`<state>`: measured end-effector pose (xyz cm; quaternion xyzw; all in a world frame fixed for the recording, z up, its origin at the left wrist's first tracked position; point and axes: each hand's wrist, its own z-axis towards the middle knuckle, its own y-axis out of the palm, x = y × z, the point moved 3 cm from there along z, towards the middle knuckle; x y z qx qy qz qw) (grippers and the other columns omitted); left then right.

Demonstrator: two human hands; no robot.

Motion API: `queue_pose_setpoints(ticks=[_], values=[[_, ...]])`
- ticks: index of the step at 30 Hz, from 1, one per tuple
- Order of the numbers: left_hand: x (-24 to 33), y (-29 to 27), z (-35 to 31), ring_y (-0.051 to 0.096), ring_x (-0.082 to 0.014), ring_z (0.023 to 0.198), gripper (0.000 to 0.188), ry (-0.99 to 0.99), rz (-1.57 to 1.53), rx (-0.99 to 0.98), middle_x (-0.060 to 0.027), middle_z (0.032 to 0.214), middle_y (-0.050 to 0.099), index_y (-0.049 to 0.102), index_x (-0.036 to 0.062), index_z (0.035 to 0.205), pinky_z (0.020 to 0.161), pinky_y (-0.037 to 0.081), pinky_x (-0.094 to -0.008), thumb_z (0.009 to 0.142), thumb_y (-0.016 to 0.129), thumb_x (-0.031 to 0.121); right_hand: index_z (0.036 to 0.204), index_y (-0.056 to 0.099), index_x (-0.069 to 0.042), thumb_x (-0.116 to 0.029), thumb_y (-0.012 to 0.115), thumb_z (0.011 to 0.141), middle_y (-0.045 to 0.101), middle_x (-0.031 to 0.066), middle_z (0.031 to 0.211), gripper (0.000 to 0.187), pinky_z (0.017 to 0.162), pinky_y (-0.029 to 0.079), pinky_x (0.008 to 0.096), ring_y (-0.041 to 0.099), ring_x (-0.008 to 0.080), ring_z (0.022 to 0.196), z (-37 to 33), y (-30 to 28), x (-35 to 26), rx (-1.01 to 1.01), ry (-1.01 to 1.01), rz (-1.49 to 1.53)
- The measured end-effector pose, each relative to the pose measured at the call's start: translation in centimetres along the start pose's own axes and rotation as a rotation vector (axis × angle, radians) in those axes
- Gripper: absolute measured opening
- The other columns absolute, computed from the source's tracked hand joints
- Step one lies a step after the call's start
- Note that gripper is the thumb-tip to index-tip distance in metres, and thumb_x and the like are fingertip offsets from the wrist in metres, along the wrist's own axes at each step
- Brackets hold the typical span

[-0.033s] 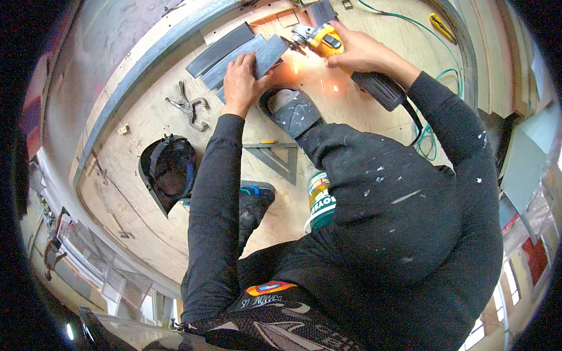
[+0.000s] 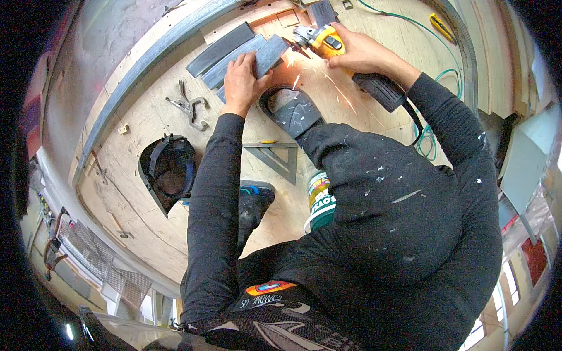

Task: Marking metal square tubing with a speed square and cutting it with an angle grinder.

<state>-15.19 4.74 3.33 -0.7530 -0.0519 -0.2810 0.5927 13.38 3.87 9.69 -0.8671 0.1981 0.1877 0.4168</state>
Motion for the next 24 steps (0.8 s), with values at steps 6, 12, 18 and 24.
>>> queue_pose_setpoints(ticks=[6, 12, 18, 24], values=[[0.2, 0.1, 0.0, 0.058, -0.0333, 0.109, 0.058, 0.003, 0.004, -0.014, -0.0079, 0.12, 0.064, 0.064, 0.0099, 0.124, 0.087, 0.052, -0.047, 0.074, 0.083, 0.029, 0.154, 0.03, -0.003, -0.039, 0.075, 0.075, 0.067, 0.0284, 0.116, 0.098, 0.089, 0.054, 0.041, 0.069, 0.0381, 0.102, 1.4, -0.9, -1.3, 0.03, -0.004, -0.027], [-0.6, -0.1, 0.2, 0.062, -0.0356, 0.103, 0.061, -0.02, -0.021, -0.005, -0.0154, 0.113, 0.065, 0.064, 0.0097, 0.123, 0.087, 0.053, -0.0455, 0.071, 0.086, 0.034, 0.154, 0.031, -0.003, -0.038, 0.076, 0.075, 0.067, 0.0266, 0.116, 0.098, 0.089, 0.053, 0.0392, 0.068, 0.0374, 0.102, 0.1, -0.4, -1.6, 0.002, 0.043, 0.05], [-2.6, -1.3, 0.5, 0.063, -0.037, 0.105, 0.063, 0.014, -0.189, -0.104, -0.0213, 0.119, 0.064, 0.065, 0.0073, 0.122, 0.089, 0.052, -0.0457, 0.076, 0.084, 0.045, 0.154, 0.029, 0.002, -0.045, 0.078, 0.072, 0.064, 0.0306, 0.119, 0.107, 0.093, 0.053, 0.0408, 0.068, 0.0383, 0.106, -3.0, 1.7, 1.7, 0.032, 0.04, 0.099], [-1.1, -1.1, -0.3, 0.059, -0.036, 0.111, 0.061, 0.095, 0.07, -0.001, -0.015, 0.122, 0.062, 0.059, 0.01, 0.132, 0.089, 0.051, -0.0479, 0.08, 0.08, 0.036, 0.156, 0.029, -0.003, -0.041, 0.076, 0.072, 0.06, 0.0269, 0.129, 0.104, 0.1, 0.05, 0.039, 0.064, 0.0349, 0.115, -2.7, 1.6, 1.4, 0.021, 0.15, 0.112]])
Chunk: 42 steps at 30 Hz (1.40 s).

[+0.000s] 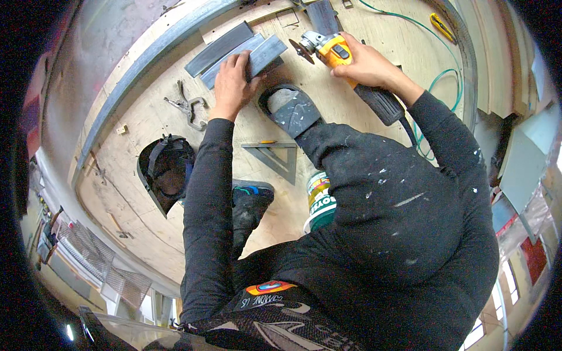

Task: Marking metal square tubing with a speed square and cutting it with an angle grinder.

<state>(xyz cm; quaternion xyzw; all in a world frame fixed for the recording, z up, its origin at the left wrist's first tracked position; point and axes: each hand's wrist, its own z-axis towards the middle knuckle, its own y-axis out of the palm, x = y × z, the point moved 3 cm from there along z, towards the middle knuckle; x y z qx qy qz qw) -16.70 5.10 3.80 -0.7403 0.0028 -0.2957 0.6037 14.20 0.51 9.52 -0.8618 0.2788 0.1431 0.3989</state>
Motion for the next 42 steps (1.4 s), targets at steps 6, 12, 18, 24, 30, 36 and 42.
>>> queue_pose_setpoints(ticks=[6, 12, 18, 24, 30, 36, 42], values=[[0.4, -0.3, -0.2, 0.059, -0.0336, 0.109, 0.064, 0.003, 0.035, -0.007, -0.0106, 0.122, 0.063, 0.058, 0.0132, 0.133, 0.086, 0.052, -0.0458, 0.076, 0.081, 0.032, 0.157, 0.028, -0.003, -0.041, 0.076, 0.075, 0.062, 0.0276, 0.127, 0.103, 0.098, 0.051, 0.0384, 0.065, 0.036, 0.113, 0.7, -0.2, -2.0, -0.019, -0.084, -0.007], [0.3, 0.0, -0.4, 0.06, -0.0331, 0.106, 0.064, 0.001, 0.051, 0.03, -0.0085, 0.121, 0.063, 0.058, 0.014, 0.133, 0.083, 0.053, -0.046, 0.077, 0.081, 0.033, 0.157, 0.026, -0.004, -0.044, 0.075, 0.076, 0.065, 0.0289, 0.119, 0.103, 0.092, 0.053, 0.04, 0.068, 0.0374, 0.106, 1.9, -0.5, -3.3, 0.069, -0.116, -0.037], [0.7, 0.1, -0.2, 0.06, -0.0324, 0.108, 0.064, -0.006, 0.042, 0.015, -0.0076, 0.122, 0.063, 0.058, 0.0149, 0.133, 0.084, 0.053, -0.0467, 0.077, 0.081, 0.034, 0.156, 0.026, -0.002, -0.044, 0.075, 0.077, 0.065, 0.0293, 0.118, 0.103, 0.091, 0.054, 0.0395, 0.068, 0.0369, 0.105, 2.1, 0.7, -2.3, 0.068, -0.073, -0.047], [0.5, -0.2, -0.2, 0.059, -0.0346, 0.11, 0.064, -0.036, 0.059, -0.016, -0.0099, 0.125, 0.061, 0.056, 0.0129, 0.136, 0.088, 0.053, -0.0461, 0.079, 0.078, 0.035, 0.156, 0.024, 0.0, -0.045, 0.075, 0.077, 0.063, 0.0311, 0.122, 0.104, 0.092, 0.053, 0.0396, 0.068, 0.0384, 0.106, 1.7, 0.1, -3.8, 0.091, -0.108, -0.039], [0.6, -0.1, -0.3, 0.059, -0.0352, 0.111, 0.065, -0.046, 0.056, -0.046, -0.0102, 0.125, 0.061, 0.056, 0.0127, 0.136, 0.089, 0.053, -0.0464, 0.079, 0.078, 0.035, 0.155, 0.024, 0.002, -0.043, 0.073, 0.076, 0.065, 0.0327, 0.116, 0.103, 0.09, 0.054, 0.0421, 0.069, 0.0414, 0.103, 0.9, 1.4, -1.9, 0.07, -0.091, -0.054], [0.6, 0.0, 0.0, 0.06, -0.0324, 0.109, 0.062, -0.038, 0.028, 0.022, -0.0067, 0.121, 0.063, 0.059, 0.0151, 0.131, 0.085, 0.053, -0.0469, 0.076, 0.082, 0.032, 0.154, 0.024, 0.004, -0.043, 0.074, 0.075, 0.067, 0.0329, 0.112, 0.104, 0.087, 0.056, 0.0431, 0.07, 0.0426, 0.098, 1.0, 2.3, -0.5, 0.108, -0.124, -0.054], [-2.0, 0.1, 1.2, 0.06, -0.037, 0.115, 0.059, -0.103, -0.266, -0.257, -0.0195, 0.117, 0.064, 0.062, 0.0063, 0.135, 0.092, 0.05, -0.0459, 0.091, 0.068, 0.046, 0.155, 0.027, 0.0, -0.045, 0.076, 0.075, 0.066, 0.0309, 0.117, 0.105, 0.09, 0.054, 0.0427, 0.068, 0.0411, 0.105, -1.2, 1.3, -1.6, 0.133, -0.087, 0.093]])
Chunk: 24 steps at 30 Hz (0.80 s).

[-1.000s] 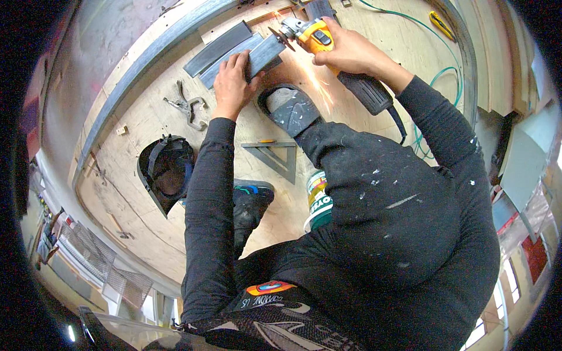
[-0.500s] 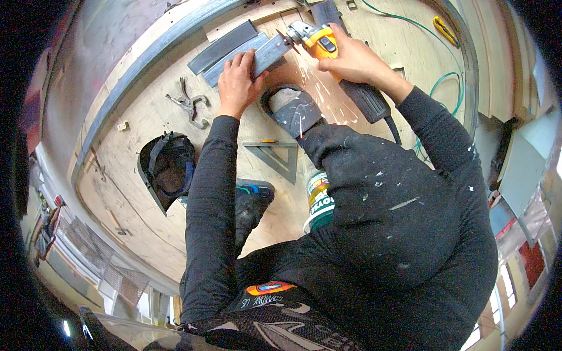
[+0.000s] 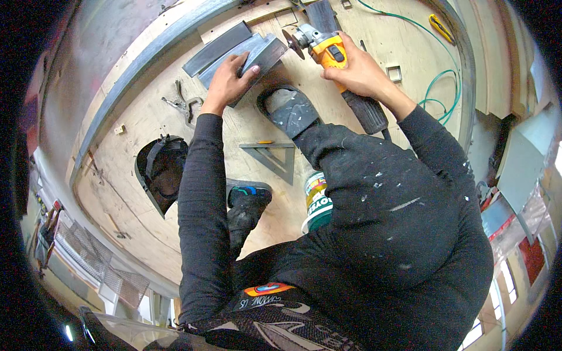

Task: Marking metal square tubing with a speed square and cutting it with an angle grinder.

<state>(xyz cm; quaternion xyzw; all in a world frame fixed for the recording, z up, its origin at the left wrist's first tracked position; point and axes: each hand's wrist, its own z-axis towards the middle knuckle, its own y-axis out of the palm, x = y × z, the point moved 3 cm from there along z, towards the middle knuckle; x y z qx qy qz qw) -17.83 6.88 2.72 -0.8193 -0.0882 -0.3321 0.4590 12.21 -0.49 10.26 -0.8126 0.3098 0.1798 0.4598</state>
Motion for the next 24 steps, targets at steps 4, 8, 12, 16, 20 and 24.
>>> queue_pose_setpoints(ticks=[4, 8, 12, 16, 20, 24], values=[[-0.1, 0.6, 0.0, 0.06, -0.0378, 0.113, 0.057, 0.071, 0.05, 0.06, -0.0199, 0.115, 0.065, 0.062, 0.0056, 0.134, 0.094, 0.049, -0.0451, 0.092, 0.067, 0.044, 0.155, 0.028, -0.002, -0.045, 0.076, 0.075, 0.066, 0.0311, 0.115, 0.103, 0.09, 0.054, 0.0432, 0.069, 0.0421, 0.102, 0.0, -0.2, 0.0, 0.022, -0.019, -0.024], [0.4, 0.5, -0.2, 0.06, -0.0391, 0.109, 0.055, 0.117, 0.049, 0.09, -0.0201, 0.114, 0.065, 0.063, 0.0064, 0.133, 0.095, 0.048, -0.0454, 0.091, 0.068, 0.042, 0.155, 0.028, -0.001, -0.044, 0.076, 0.075, 0.066, 0.0324, 0.112, 0.103, 0.09, 0.054, 0.0445, 0.069, 0.0442, 0.1, 0.3, -0.7, -0.8, 0.019, -0.055, -0.103], [0.7, 0.5, -0.4, 0.06, -0.0395, 0.107, 0.054, 0.112, 0.055, 0.104, -0.0195, 0.113, 0.065, 0.063, 0.0064, 0.132, 0.094, 0.048, -0.0452, 0.09, 0.069, 0.041, 0.155, 0.027, 0.0, -0.043, 0.075, 0.075, 0.066, 0.033, 0.112, 0.102, 0.09, 0.054, 0.0452, 0.068, 0.0445, 0.102, 0.8, -0.4, 0.0, -0.038, -0.049, -0.12], [0.9, 0.8, -0.4, 0.06, -0.0392, 0.106, 0.054, 0.146, 0.06, 0.134, -0.0189, 0.114, 0.065, 0.063, 0.0064, 0.132, 0.093, 0.049, -0.045, 0.09, 0.07, 0.04, 0.156, 0.026, -0.003, -0.042, 0.076, 0.076, 0.066, 0.032, 0.115, 0.102, 0.091, 0.053, 0.0445, 0.068, 0.044, 0.104, 0.9, -0.2, 0.7, -0.083, -0.003, -0.152], [0.7, 0.8, -0.7, 0.06, -0.0388, 0.105, 0.054, 0.141, 0.078, 0.145, -0.0183, 0.115, 0.065, 0.064, 0.0066, 0.131, 0.093, 0.049, -0.045, 0.09, 0.07, 0.04, 0.157, 0.025, -0.006, -0.043, 0.076, 0.077, 0.065, 0.0317, 0.118, 0.102, 0.092, 0.053, 0.0441, 0.067, 0.0435, 0.106, 1.3, -0.5, -0.3, -0.059, -0.015, -0.163], [1.0, 0.9, -0.7, 0.06, -0.038, 0.107, 0.055, 0.145, 0.082, 0.139, -0.0178, 0.117, 0.065, 0.063, 0.0063, 0.132, 0.094, 0.049, -0.0445, 0.089, 0.07, 0.041, 0.154, 0.028, 0.001, -0.044, 0.074, 0.074, 0.067, 0.0322, 0.112, 0.102, 0.09, 0.054, 0.044, 0.069, 0.0423, 0.1, 1.1, -0.9, -1.1, -0.043, -0.028, -0.174]])
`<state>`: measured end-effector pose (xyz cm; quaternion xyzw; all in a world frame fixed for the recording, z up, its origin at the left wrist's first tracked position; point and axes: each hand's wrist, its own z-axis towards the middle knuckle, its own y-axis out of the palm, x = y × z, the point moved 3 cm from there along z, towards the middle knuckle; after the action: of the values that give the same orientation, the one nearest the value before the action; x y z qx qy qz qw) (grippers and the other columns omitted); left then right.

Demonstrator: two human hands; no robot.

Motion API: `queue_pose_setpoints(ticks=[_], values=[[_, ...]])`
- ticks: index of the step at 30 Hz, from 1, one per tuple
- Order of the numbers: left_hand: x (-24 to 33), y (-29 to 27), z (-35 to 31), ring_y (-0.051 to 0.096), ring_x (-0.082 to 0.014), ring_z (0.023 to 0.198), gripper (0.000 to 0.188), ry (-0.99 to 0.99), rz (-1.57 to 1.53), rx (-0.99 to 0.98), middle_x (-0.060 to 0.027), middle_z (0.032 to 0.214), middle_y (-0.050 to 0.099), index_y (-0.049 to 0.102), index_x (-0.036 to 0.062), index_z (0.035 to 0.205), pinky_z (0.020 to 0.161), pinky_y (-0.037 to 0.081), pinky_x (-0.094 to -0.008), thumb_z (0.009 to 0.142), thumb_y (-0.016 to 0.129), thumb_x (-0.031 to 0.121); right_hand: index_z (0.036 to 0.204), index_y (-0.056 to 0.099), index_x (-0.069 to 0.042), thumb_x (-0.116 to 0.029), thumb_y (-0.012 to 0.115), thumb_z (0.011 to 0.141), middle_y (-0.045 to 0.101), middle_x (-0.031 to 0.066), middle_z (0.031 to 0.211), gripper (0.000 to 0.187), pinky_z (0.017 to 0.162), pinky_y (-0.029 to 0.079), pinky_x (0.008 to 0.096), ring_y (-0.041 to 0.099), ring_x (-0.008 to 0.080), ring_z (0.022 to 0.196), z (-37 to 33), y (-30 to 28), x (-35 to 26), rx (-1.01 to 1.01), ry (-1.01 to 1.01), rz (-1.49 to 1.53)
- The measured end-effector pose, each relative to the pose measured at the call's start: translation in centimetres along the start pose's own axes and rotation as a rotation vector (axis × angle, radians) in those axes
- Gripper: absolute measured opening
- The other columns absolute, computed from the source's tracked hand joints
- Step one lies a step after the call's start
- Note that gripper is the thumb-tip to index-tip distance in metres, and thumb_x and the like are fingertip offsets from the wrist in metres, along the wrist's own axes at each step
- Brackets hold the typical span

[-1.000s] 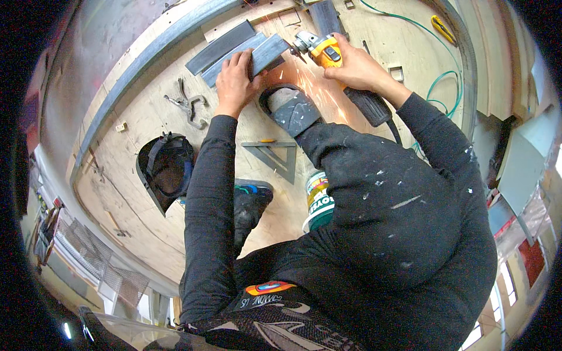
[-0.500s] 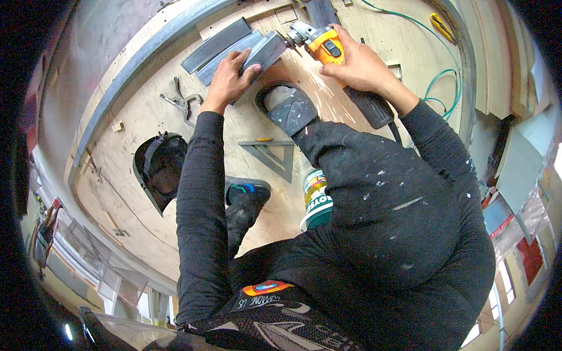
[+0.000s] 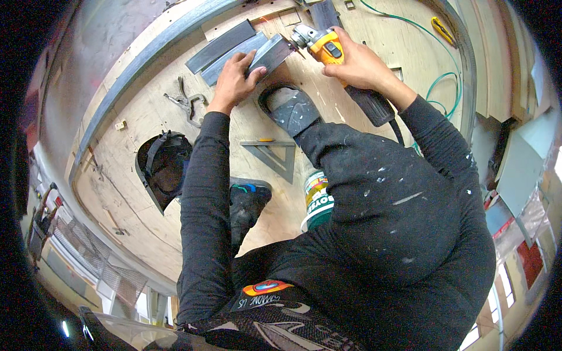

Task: Marking metal square tubing with a speed square and cutting it with an angle grinder.

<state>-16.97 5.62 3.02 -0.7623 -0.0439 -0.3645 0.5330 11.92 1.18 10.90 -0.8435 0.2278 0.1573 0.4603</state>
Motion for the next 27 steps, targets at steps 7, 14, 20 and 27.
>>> queue_pose_setpoints(ticks=[7, 14, 20, 27], values=[[-0.5, 0.4, -0.3, 0.06, -0.038, 0.108, 0.055, -0.035, 0.002, -0.008, -0.0172, 0.118, 0.065, 0.063, 0.0061, 0.132, 0.094, 0.049, -0.0442, 0.089, 0.071, 0.04, 0.155, 0.026, -0.002, -0.044, 0.075, 0.077, 0.066, 0.0313, 0.115, 0.102, 0.091, 0.054, 0.0433, 0.069, 0.0421, 0.103, 0.7, 1.0, 1.0, -0.022, -0.016, -0.011], [-0.1, -0.1, 0.3, 0.061, -0.0378, 0.107, 0.053, -0.003, -0.001, 0.009, -0.016, 0.117, 0.066, 0.066, 0.007, 0.129, 0.093, 0.05, -0.0445, 0.088, 0.072, 0.04, 0.154, 0.027, 0.001, -0.043, 0.076, 0.074, 0.066, 0.0328, 0.114, 0.104, 0.091, 0.054, 0.0421, 0.069, 0.0409, 0.104, -0.1, 0.6, 1.4, -0.064, 0.015, 0.034], [1.3, -1.2, 0.1, 0.061, -0.0372, 0.108, 0.062, -0.02, 0.125, 0.141, -0.0166, 0.115, 0.067, 0.065, 0.0054, 0.127, 0.092, 0.051, -0.0451, 0.083, 0.076, 0.047, 0.154, 0.029, 0.001, -0.044, 0.078, 0.074, 0.064, 0.0316, 0.122, 0.104, 0.095, 0.052, 0.0417, 0.066, 0.0414, 0.11, -1.2, 1.8, 3.8, -0.085, 0.104, 0.065], [0.3, -0.4, -0.7, 0.068, -0.038, 0.1, 0.067, -0.104, -0.034, 0.085, -0.0222, 0.113, 0.07, 0.065, 0.0012, 0.125, 0.087, 0.054, -0.0424, 0.079, 0.081, 0.047, 0.156, 0.027, -0.004, -0.046, 0.077, 0.074, 0.064, 0.0309, 0.122, 0.105, 0.095, 0.052, 0.042, 0.066, 0.0415, 0.11, -1.2, 1.0, 2.8, 0.028, 0.014, 0.123]])
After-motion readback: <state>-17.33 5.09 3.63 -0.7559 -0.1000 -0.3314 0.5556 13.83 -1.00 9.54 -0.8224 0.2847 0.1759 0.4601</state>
